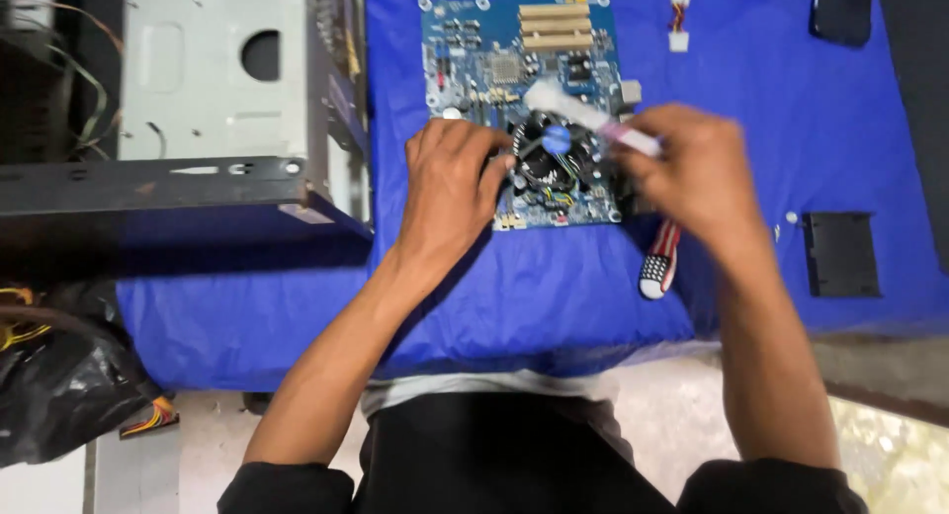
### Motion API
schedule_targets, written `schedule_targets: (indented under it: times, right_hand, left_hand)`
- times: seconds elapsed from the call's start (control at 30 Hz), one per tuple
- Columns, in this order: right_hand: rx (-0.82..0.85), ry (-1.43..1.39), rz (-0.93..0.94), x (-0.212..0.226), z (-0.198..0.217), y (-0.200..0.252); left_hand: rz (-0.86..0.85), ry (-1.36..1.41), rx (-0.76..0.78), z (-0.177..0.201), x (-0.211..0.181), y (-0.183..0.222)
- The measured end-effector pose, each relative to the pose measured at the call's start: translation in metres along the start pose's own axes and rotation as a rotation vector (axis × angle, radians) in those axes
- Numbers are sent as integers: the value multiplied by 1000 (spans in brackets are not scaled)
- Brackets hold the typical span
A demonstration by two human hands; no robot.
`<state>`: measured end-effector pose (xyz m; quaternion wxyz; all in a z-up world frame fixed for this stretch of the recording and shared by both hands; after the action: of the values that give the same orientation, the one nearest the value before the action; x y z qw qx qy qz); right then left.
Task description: Cleaning dust from a computer motherboard and RAM sticks using a toothbrush, followed by re-installing the RAM modules.
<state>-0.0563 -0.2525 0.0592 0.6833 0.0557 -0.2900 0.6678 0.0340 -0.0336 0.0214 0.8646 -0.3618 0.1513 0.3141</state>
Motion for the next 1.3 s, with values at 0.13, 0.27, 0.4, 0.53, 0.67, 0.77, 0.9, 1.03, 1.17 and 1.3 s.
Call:
schedule_targets:
  times: [0.13,0.27,0.4,0.53,0.67,0.77,0.9,1.03,1.17,1.3]
  right_hand:
    - [-2,-39,240,-18,1,-32]
    - [264,-141,52,-20,-25,-69]
    - [411,-128,-90,-30,-36,-74]
    - [426,-95,-155,-30,-34,-75]
    - [426,-116,-199,-27,-37,-75]
    - [424,-59,-192,-19,-38,-68]
    - [414,14,-146,-14,-29,-69]
    - [370,-106,34,-20,-34,-64]
    - [267,-153,50,-33,-36,-58]
    - [267,-136,122,-22,-30,-62]
  left_hand:
    - [54,-153,-14,3,-4,-30]
    - [146,-160,97,-36,22,-56]
    - [69,-90,164,-49,30,-56]
    - [59,-70,195,-39,23,-59]
    - [127,-76,174,-37,20,-56]
    - [107,-110,170,-35,14,-49]
    - [18,-84,165,-32,21,-54]
    - [24,-1,251,-29,27,-51]
    - [9,26,227,-37,29,-45]
    - [37,8,102,-35,22,-49]
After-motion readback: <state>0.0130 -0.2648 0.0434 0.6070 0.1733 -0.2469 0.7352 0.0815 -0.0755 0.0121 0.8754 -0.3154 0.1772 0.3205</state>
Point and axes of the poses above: each hand's wrist, its own y-axis away from the middle knuckle, its own z-axis out of the back of the hand, x = y × z, the point moved 7 cm from there along -y, towards the middle knuckle, and after that the axes turned 6 degrees about -y, right-handed, at the moved point
